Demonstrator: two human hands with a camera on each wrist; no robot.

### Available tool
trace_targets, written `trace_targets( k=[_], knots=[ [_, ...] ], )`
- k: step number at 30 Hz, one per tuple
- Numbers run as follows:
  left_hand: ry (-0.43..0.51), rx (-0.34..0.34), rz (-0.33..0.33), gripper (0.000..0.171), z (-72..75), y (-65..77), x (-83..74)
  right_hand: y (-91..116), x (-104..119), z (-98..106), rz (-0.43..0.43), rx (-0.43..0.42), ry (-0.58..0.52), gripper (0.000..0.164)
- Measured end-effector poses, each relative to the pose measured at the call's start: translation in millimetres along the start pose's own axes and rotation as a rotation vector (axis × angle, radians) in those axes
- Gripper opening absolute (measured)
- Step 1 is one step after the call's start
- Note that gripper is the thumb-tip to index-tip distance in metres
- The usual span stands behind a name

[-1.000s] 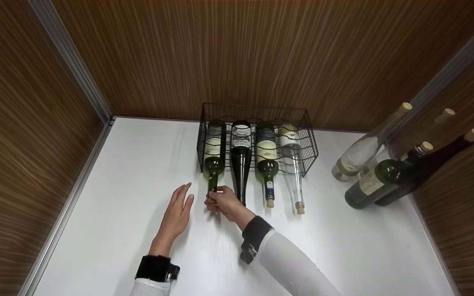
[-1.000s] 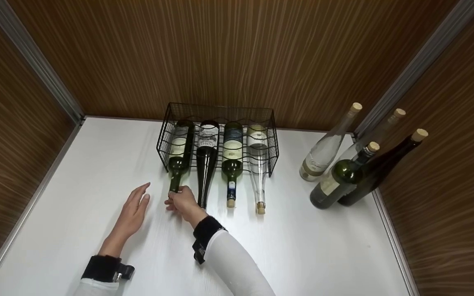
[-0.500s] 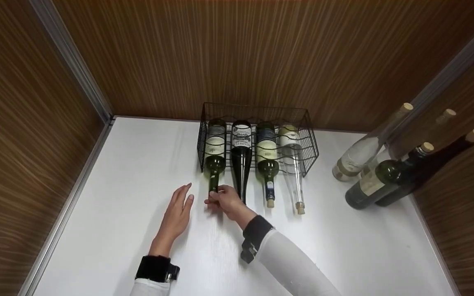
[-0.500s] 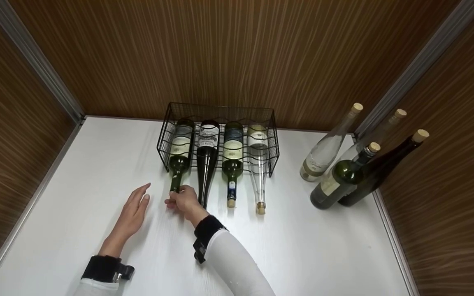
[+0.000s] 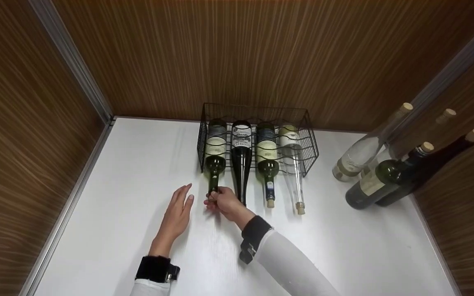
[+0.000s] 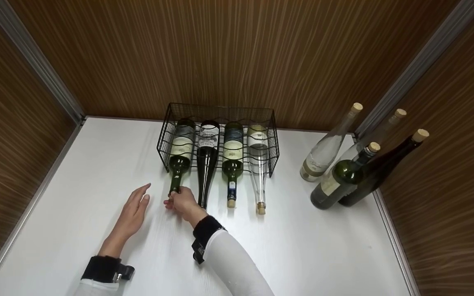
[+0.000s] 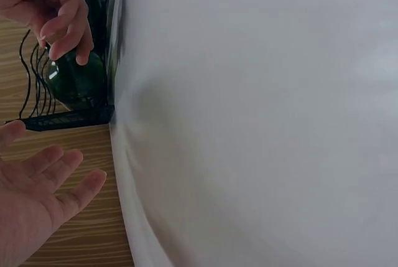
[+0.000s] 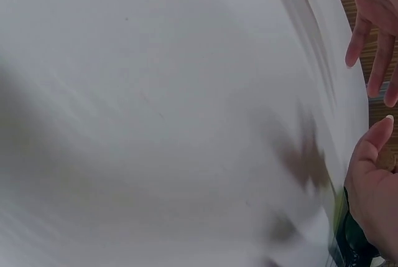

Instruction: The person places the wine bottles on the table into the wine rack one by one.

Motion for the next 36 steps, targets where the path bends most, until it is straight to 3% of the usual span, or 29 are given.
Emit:
trace_targets(
  k=[8, 16, 24, 30, 36],
  knots=[
    [-0.012, 0.013, -0.004, 0.055, 0.0, 0.2, -2.3, 0.4, 2.9, 3.2, 0.007, -0.018, -0.013, 0.029],
    [-0.011, 0.019, 0.004, 0.055, -0.9, -0.2, -3.0, 4.4, 12.1, 10.4, 0.034, -0.014, 0.068, 0.055],
    [-0.005, 0.026, 0.001, 0.057, -2.2, -0.5, -2.9, 2.9, 7.9, 11.5, 0.094, -0.046, 0.167, 0.039],
    [-0.002, 0.005, -0.007, 0.054, -1.4, 0.1, -1.4, 2.2, 5.9, 11.1, 0.076, -0.103, 0.145, 0.049],
    [-0.005, 0.006, -0.019, 0.054, -1.4, -0.2, -1.4, 2.9, 4.4, 10.5, 0.059, -0.118, 0.122, 0.045]
  ],
)
Point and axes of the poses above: each hand's wrist, its own y-axis away from the middle knuckle, its own z-axis out of the back of the hand, x = y × z, the point moved 2 cm from there along -y, towards the middle knuckle, and after that the axes turned 9 degrees about -x, right-handed, at the moved point
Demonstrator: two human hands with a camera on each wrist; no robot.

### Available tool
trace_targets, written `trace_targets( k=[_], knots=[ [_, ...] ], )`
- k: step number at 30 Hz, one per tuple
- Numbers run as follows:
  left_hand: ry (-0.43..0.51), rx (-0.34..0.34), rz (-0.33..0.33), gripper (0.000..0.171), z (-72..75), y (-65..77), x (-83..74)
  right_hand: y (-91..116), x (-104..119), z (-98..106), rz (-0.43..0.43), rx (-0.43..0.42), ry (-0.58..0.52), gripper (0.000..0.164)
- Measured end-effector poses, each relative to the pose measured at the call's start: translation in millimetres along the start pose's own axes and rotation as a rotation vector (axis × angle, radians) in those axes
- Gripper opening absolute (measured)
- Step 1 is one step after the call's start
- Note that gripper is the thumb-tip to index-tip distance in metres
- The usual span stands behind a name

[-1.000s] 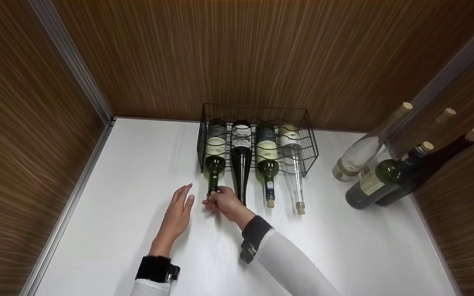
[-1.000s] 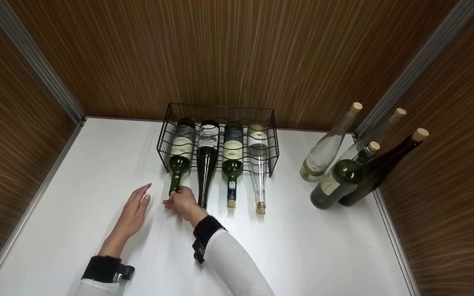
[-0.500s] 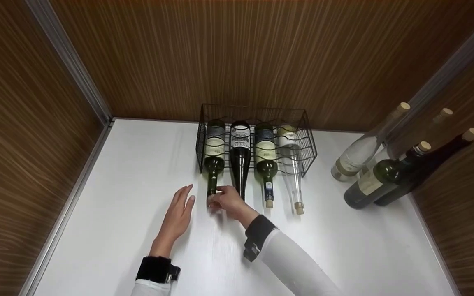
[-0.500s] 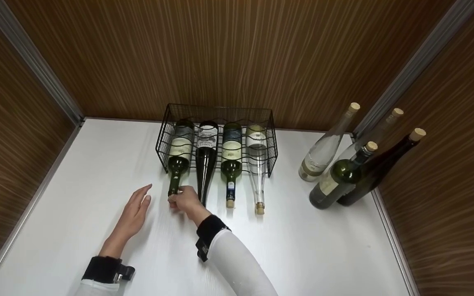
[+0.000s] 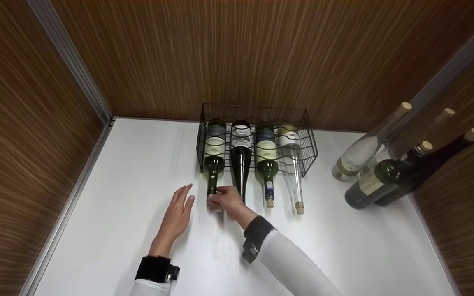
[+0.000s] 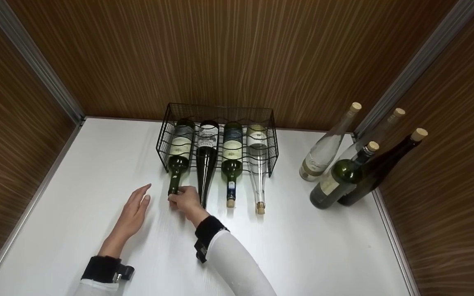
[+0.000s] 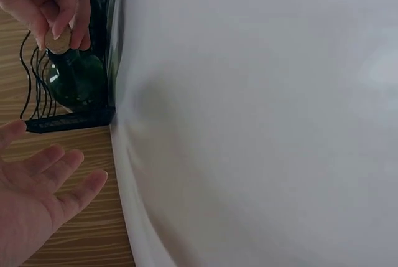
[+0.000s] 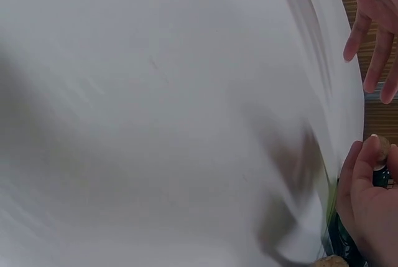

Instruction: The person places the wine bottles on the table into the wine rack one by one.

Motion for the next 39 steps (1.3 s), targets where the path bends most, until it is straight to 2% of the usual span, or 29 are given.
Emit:
trace_targets(
  k=[3, 8, 12, 19, 22, 26, 29, 39],
  knots=[
    [0.001, 0.006, 0.003, 0.054, -0.4, 0.1, -1.2, 0.7, 1.1, 1.6, 0.011, 0.024, 0.024, 0.047],
    [-0.003, 0.011, 0.004, 0.054, -1.8, 0.3, -2.7, 5.4, 5.6, 7.3, 0.012, 0.089, 0.094, 0.068],
    [-0.003, 0.016, 0.003, 0.055, -3.7, 0.2, -4.1, 13.7, 9.5, 16.2, 0.013, 0.135, 0.138, 0.075],
    [-0.026, 0.032, -0.003, 0.057, -4.3, -0.9, -8.0, 35.8, 22.3, 49.6, 0.091, 0.170, 0.301, 0.072],
    [-0.026, 0.036, -0.001, 0.057, -3.1, -1.7, -9.5, 46.9, 30.6, 66.5, 0.142, 0.191, 0.321, 0.073],
    [-0.026, 0.046, -0.001, 0.057, -3.4, -2.3, -11.2, 61.8, 46.7, 85.5, 0.225, 0.159, 0.320, 0.068],
    [-0.033, 0.055, -0.009, 0.057, -5.2, -2.7, -12.4, 64.5, 51.3, 101.2, 0.262, 0.103, 0.336, 0.064],
    [-0.043, 0.069, -0.026, 0.056, -9.9, -4.0, -21.4, 60.1, 51.7, 152.4, 0.257, -0.047, 0.321, 0.068]
  ],
)
Point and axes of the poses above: each hand's wrist, its own y-axis away from the middle knuckle, its own z-axis out of the back of the hand, x = y × z, the point moved 2 cm from there along -y, towards the middle knuckle, and after that the axes turned 9 degrees about -x, right-handed, at the moved point
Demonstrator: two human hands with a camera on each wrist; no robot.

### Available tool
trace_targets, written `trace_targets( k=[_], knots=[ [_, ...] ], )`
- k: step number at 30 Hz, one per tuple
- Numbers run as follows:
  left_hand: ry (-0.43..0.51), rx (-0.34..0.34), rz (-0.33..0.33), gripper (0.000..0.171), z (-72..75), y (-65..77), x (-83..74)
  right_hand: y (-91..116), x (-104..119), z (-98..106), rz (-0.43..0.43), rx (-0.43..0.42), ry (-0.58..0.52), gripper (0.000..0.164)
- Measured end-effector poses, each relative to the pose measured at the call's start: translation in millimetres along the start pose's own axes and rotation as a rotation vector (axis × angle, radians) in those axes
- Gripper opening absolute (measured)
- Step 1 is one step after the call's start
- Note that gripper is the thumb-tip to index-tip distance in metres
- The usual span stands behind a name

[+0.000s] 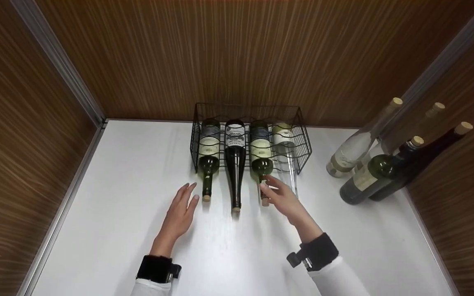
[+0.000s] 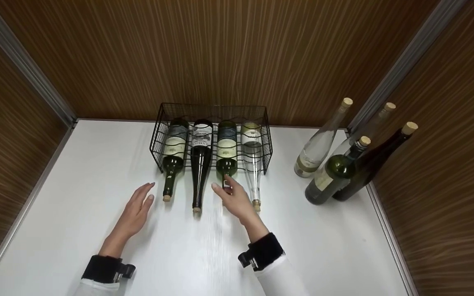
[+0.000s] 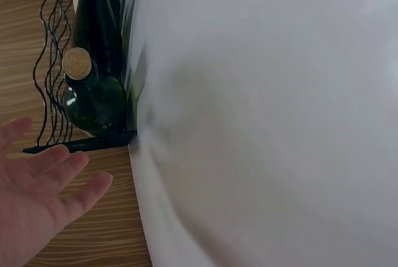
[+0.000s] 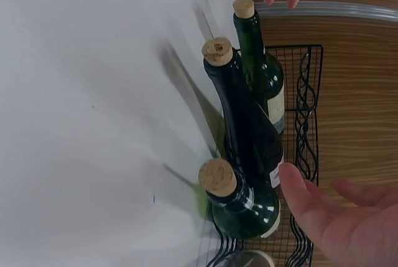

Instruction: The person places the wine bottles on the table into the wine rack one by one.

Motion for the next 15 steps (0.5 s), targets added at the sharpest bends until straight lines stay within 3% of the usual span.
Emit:
trace_targets(
  k=[15],
  knots=[
    [-0.012, 0.018, -0.048, 0.051, -6.2, -1.1, -18.4, 0.2, -30.8, 62.6, -0.148, -0.170, -0.013, 0.087]
  ],
)
Point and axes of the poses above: each hand's wrist, its own y-axis away from the middle knuckle, its own z-axis out of the back of the hand, x = y × z, the point moved 2 cm from there along -y, towards the middle knuckle, and after that the axes turned 9 degrees about -x, right-handed, at the moved point
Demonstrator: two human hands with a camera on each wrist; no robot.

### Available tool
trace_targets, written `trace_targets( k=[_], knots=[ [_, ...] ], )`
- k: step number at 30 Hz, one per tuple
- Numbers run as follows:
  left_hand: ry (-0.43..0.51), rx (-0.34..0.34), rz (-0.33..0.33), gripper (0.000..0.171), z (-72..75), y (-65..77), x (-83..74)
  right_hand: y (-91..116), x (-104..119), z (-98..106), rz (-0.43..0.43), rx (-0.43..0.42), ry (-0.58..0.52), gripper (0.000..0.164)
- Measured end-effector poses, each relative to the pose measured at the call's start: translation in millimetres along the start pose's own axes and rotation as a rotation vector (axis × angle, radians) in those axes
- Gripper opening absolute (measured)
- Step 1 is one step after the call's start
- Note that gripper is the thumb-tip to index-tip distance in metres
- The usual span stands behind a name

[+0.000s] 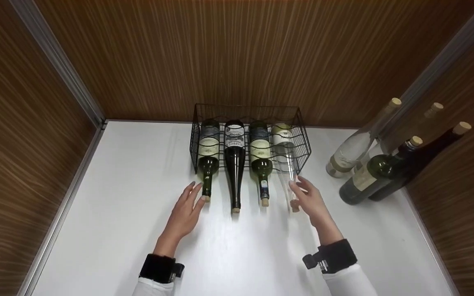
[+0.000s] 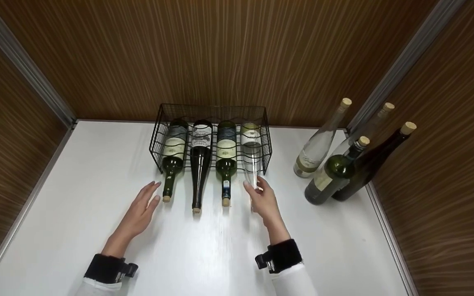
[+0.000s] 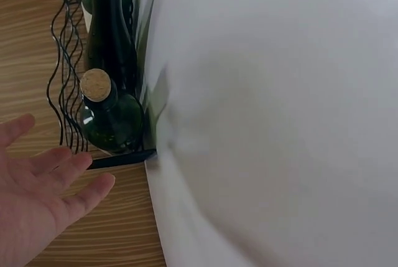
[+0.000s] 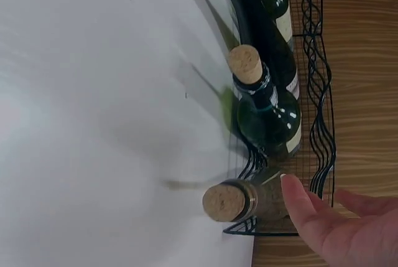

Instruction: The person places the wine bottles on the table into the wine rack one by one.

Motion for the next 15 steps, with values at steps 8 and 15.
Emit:
trace_targets(
  k=[8, 15],
  knots=[
    [-0.016, 0.043, -0.047, 0.053, -7.0, -2.6, -16.2, -4.6, -19.9, 27.0, -0.038, -0.110, -0.038, 0.084],
    [-0.041, 0.077, -0.125, 0.059, -14.9, -4.9, -29.6, -4.1, -36.1, 49.8, -0.137, -0.260, -0.097, 0.089]
  ],
)
Point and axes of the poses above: each hand's wrist, its own y-axis away from the middle knuckle, its own z-axis out of the back of the hand, x = y × z, the point moved 2 cm from there along -y, towards the middle knuckle, and after that the axes turned 9 degrees about -x, right-handed, at the moved point
